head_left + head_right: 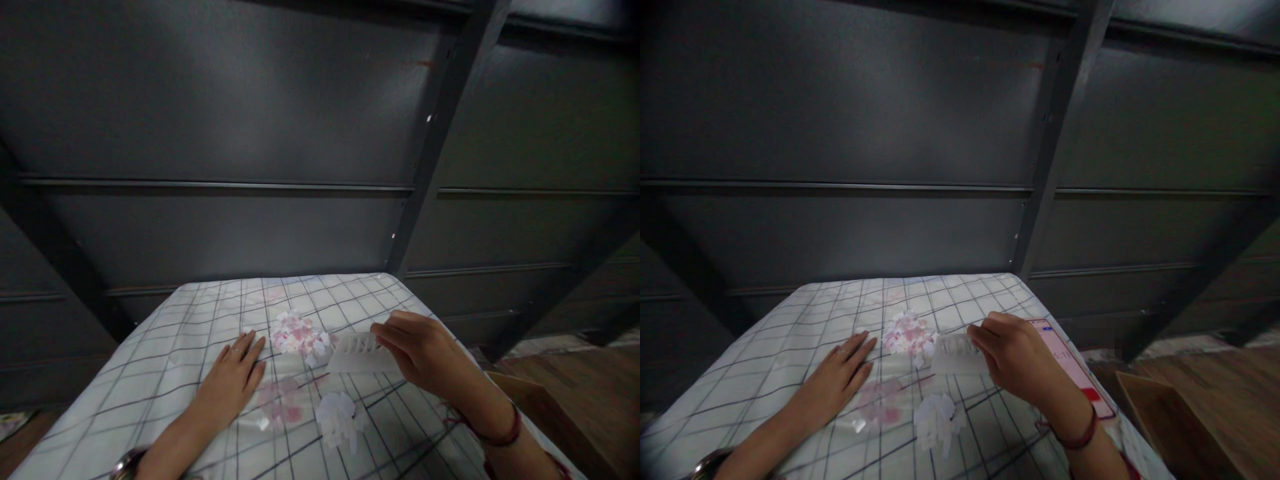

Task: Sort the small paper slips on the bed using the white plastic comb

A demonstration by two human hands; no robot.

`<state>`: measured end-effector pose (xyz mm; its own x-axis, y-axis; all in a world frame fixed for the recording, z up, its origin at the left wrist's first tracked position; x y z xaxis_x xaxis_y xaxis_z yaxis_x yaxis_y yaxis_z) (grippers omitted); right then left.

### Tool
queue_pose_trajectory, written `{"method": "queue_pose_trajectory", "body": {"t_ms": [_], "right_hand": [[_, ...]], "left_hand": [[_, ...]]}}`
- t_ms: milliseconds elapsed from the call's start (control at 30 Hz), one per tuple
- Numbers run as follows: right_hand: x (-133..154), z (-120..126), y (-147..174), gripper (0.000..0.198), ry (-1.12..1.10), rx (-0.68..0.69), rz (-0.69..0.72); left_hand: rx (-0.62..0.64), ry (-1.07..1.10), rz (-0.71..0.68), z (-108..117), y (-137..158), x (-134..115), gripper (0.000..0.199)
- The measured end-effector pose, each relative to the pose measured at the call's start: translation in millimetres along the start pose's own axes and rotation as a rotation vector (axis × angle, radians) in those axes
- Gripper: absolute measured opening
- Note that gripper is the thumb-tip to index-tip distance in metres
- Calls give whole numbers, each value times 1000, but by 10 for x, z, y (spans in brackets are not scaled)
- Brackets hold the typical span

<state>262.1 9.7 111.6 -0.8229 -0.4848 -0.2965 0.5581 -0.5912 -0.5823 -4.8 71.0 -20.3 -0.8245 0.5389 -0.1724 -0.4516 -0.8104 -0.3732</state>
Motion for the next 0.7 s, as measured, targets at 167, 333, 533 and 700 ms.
{"method": "queue_pose_trajectory", "body": {"t_ms": [167,333,533,700], "right_hand": [[155,-20,-26,21,-21,-39,86],[240,24,-25,23,-34,-177,141],[183,8,-25,22,-34,-96,102],[344,-6,-35,21,-78,-183,177]], "left_hand": [[-11,16,4,5,2,-1,41],[0,19,10,25,-3,-17,43],[47,-14,21,30,-10,-32,44],[48,-23,27,40,-16,-43,44]]}}
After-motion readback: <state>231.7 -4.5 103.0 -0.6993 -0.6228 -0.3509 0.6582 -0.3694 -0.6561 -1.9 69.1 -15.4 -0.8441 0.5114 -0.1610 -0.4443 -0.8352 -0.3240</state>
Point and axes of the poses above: each hand's wrist, its own y-axis away from the middle knuckle, its own z-axis out of the back of the hand, x = y × z, the point moved 6 cm from there along -y, towards the middle knuckle, and after that the axes turned 13 degrees about y, right-handed, at the moved point
